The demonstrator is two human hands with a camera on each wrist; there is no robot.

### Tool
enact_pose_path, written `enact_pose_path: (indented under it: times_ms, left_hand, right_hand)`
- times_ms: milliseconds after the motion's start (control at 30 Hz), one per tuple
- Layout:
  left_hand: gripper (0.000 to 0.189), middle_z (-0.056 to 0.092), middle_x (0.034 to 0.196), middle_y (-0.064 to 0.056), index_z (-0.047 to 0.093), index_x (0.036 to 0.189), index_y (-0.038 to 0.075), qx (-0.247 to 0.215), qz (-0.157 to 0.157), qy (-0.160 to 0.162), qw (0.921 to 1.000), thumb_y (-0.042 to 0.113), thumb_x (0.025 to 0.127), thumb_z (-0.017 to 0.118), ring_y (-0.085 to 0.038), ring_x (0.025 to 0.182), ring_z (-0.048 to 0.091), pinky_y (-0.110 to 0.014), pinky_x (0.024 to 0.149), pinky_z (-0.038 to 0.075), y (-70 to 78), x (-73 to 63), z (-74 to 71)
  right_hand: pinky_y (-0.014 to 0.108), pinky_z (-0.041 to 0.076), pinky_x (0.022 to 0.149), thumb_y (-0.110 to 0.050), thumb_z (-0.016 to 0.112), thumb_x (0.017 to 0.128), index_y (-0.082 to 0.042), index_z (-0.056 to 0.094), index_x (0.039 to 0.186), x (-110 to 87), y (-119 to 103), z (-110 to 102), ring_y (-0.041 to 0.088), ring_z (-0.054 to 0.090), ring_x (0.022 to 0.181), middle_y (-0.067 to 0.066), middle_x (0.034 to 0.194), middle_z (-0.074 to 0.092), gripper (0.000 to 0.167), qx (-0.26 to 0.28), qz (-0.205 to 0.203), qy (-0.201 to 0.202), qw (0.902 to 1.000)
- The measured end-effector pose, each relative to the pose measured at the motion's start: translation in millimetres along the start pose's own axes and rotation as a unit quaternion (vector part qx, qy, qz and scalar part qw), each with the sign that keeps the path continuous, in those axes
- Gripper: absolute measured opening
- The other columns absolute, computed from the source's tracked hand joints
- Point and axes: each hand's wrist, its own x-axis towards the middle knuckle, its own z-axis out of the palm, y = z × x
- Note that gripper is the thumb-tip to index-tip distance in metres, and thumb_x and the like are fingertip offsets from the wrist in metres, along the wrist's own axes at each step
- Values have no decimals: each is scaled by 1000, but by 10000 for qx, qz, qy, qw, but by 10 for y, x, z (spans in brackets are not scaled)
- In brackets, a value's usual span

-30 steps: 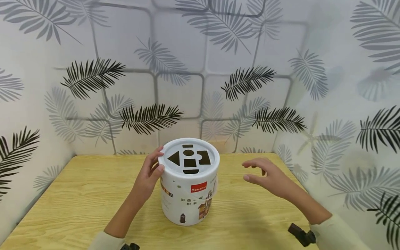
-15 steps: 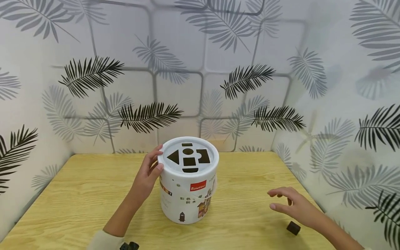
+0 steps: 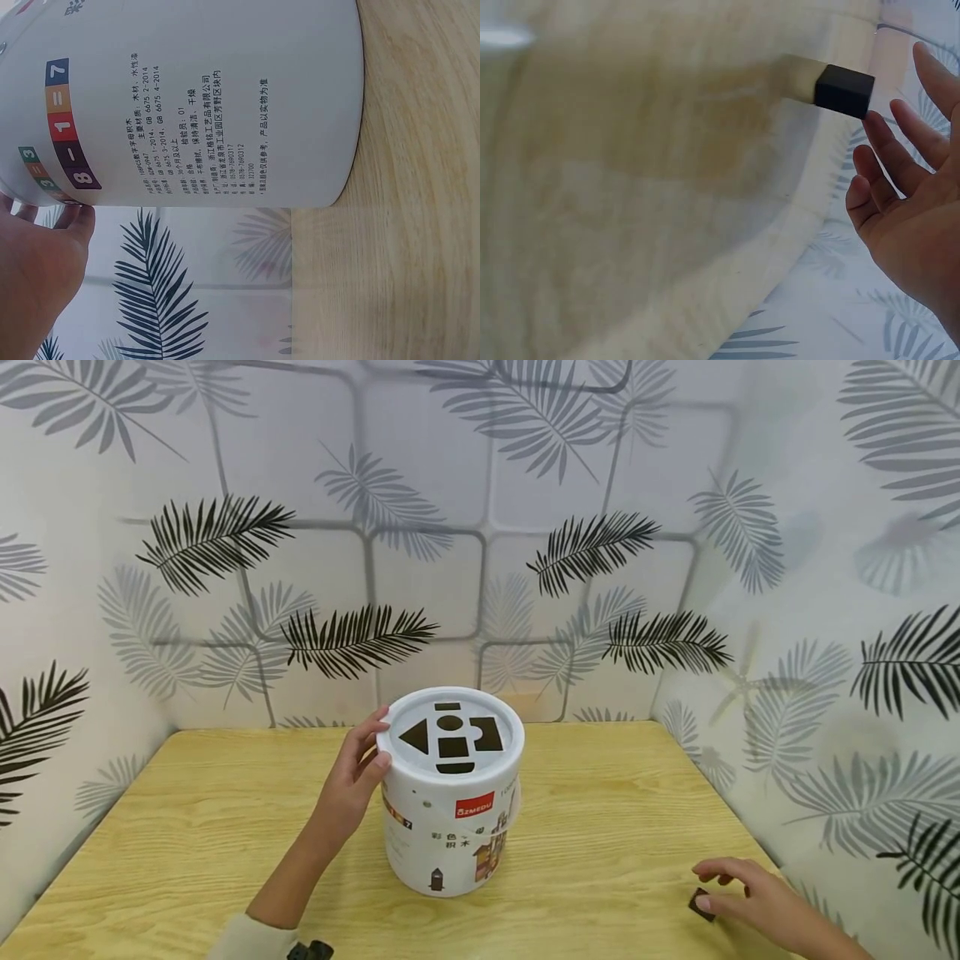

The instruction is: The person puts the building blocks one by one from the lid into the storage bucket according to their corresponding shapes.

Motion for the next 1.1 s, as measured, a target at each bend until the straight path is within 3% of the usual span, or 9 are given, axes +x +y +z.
enact_pose_path:
  times_ms: [133,267,433,767,1100]
  left_hand:
    - [40,25,167,-2,36,144,8,-12,37,21,10000,11,106,46,-37,147,32,-14,107,40,5,4,-6]
    - [40,24,167,-2,37,144,8,-20,43,24,10000,11,106,46,-37,147,32,-14,106,40,4,8,-6]
    - [40,24,167,-1,36,144,8,-23,-9,-13,10000,12,106,46,-36,147,33,-15,105,41,-5,0,-2]
    - [41,24,167,-1,36,145,9,-34,-6,-5,10000,11,106,46,-36,147,33,-15,105,42,-6,3,-1]
    - [41,24,167,-2,36,145,8,-56,-26,-13,10000,12,106,46,-37,146,34,-16,103,44,-23,-2,5]
  right_hand:
    - [40,46,78,-29,63,99,3,59,130,-3,109,5,23,54,103,16,123,64,45,169,448,-192,9987]
    - [36,47,75,-32,64,98,5,59,128,-21,180,48,22,54,97,11,116,65,48,322,708,-171,9968]
    - [31,46,71,-34,68,96,5,60,123,-67,240,100,19,55,91,4,103,64,48,311,807,23,9963]
    - [35,51,74,-43,72,90,1,64,113,-51,258,129,18,61,91,2,102,68,50,286,947,260,9948]
    - [37,52,76,-35,75,89,-5,67,109,-5,173,198,17,62,91,1,101,69,37,-32,1392,793,9871]
